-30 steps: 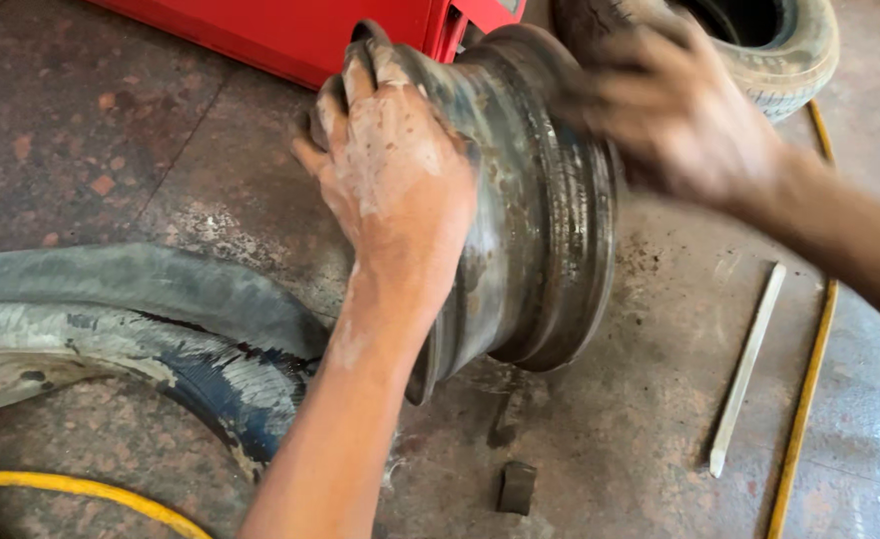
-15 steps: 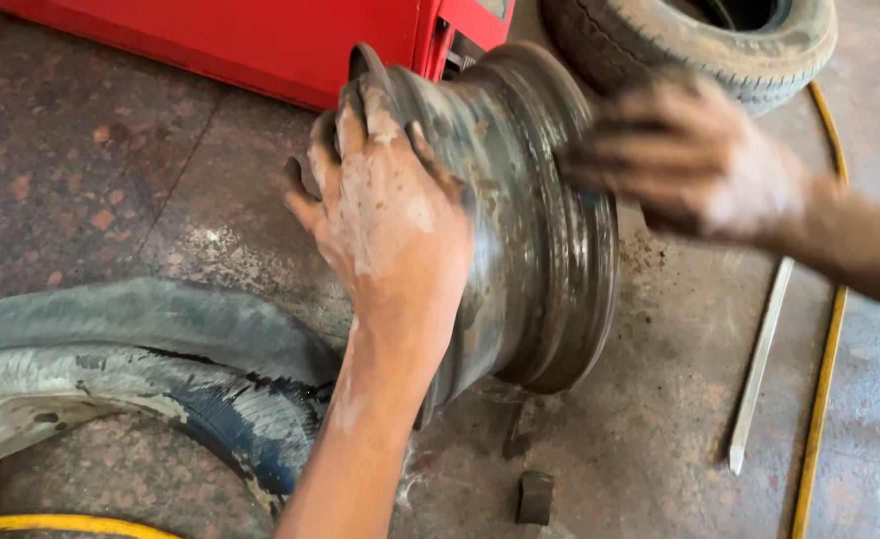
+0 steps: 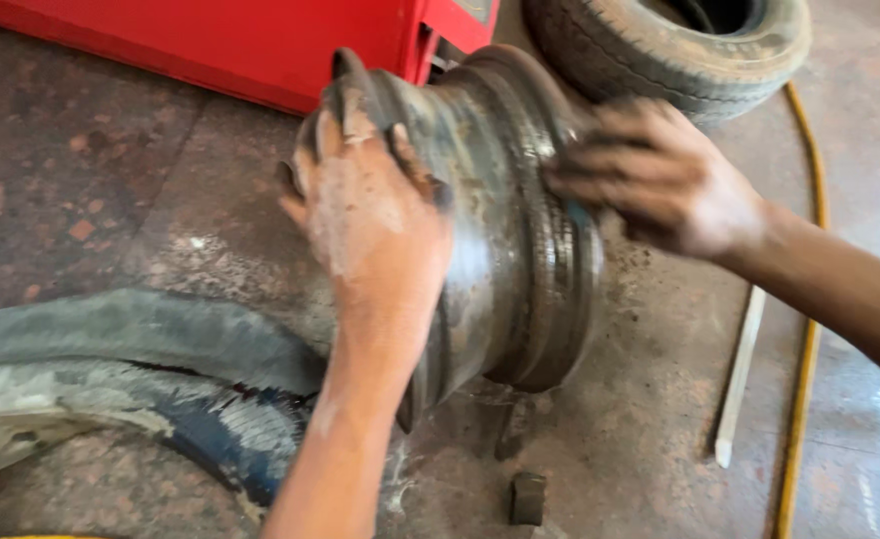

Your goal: The person scrubs a metal wheel rim with a small abrasive block, rotating the rim to clean different sections of the surface. The person works on the rim while sitting on the floor in a workshop.

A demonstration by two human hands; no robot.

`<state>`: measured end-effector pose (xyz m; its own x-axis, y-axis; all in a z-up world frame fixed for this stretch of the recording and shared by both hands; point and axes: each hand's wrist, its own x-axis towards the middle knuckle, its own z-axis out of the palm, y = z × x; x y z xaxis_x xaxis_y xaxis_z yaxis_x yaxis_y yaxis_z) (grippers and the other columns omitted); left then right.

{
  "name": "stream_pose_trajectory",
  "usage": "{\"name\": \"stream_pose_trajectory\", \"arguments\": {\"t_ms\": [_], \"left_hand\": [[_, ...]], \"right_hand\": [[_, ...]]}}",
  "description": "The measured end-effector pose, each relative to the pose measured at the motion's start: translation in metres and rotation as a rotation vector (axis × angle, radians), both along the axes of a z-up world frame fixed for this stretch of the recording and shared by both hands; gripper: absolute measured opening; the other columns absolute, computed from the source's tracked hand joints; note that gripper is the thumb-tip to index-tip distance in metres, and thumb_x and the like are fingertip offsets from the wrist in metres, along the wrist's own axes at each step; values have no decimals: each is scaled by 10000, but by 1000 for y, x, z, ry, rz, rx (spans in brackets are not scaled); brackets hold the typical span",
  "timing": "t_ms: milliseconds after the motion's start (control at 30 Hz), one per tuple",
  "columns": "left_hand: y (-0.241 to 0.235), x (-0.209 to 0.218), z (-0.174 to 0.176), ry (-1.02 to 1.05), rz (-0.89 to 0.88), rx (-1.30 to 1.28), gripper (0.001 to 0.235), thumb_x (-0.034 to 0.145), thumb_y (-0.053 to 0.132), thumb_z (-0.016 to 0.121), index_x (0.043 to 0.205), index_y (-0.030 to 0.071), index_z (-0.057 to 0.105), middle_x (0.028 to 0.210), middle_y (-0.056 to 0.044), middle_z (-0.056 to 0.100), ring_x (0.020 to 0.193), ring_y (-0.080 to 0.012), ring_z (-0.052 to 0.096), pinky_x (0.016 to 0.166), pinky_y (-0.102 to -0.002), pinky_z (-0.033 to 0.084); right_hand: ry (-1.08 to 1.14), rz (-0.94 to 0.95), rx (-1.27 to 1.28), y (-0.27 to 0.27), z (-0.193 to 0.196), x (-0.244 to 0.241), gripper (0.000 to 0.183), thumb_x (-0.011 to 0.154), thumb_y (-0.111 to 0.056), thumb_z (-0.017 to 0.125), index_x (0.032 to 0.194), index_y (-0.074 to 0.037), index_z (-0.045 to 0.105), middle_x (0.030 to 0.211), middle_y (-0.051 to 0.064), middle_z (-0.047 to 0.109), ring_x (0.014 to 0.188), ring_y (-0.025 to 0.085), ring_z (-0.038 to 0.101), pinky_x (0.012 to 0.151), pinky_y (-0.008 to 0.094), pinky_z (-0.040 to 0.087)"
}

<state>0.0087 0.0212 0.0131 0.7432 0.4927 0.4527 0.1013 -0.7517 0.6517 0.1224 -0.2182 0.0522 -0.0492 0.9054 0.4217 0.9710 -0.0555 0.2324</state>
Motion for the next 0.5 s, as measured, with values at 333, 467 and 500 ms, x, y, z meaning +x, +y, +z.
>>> {"name": "stream_pose_trajectory", "arguments": {"t_ms": [333, 467, 500], "left_hand": [[-3, -3, -10, 70, 40, 113, 697, 852, 264, 622, 1472, -31, 503, 1390, -230, 603, 1300, -478, 497, 1092, -766, 220], [-10, -16, -3, -47, 3, 80, 459, 1058, 189, 542, 1445, -54, 502, 1407, -236, 608, 1357, -428, 525, 1153, -717, 275], [-10, -17, 1, -36, -1, 76, 463, 1051, 198, 544, 1441, -49, 506, 1412, -239, 606, 1343, -438, 523, 1135, -703, 294]], "right_hand": [[359, -48, 199, 7, -15, -2, 328, 914, 118, 544, 1150, -40, 709, 1225, 120, 726, 1200, 326, 681, 1086, 520, 509], [133, -25, 129, 7, -25, 20, 202, 954, 4, 734, 1143, -65, 718, 1207, 80, 733, 1241, 288, 640, 1178, 559, 448], [166, -82, 139, 21, -22, 43, 158, 989, -4, 749, 1129, -66, 709, 1193, 74, 730, 1238, 242, 649, 1207, 537, 457]]}}
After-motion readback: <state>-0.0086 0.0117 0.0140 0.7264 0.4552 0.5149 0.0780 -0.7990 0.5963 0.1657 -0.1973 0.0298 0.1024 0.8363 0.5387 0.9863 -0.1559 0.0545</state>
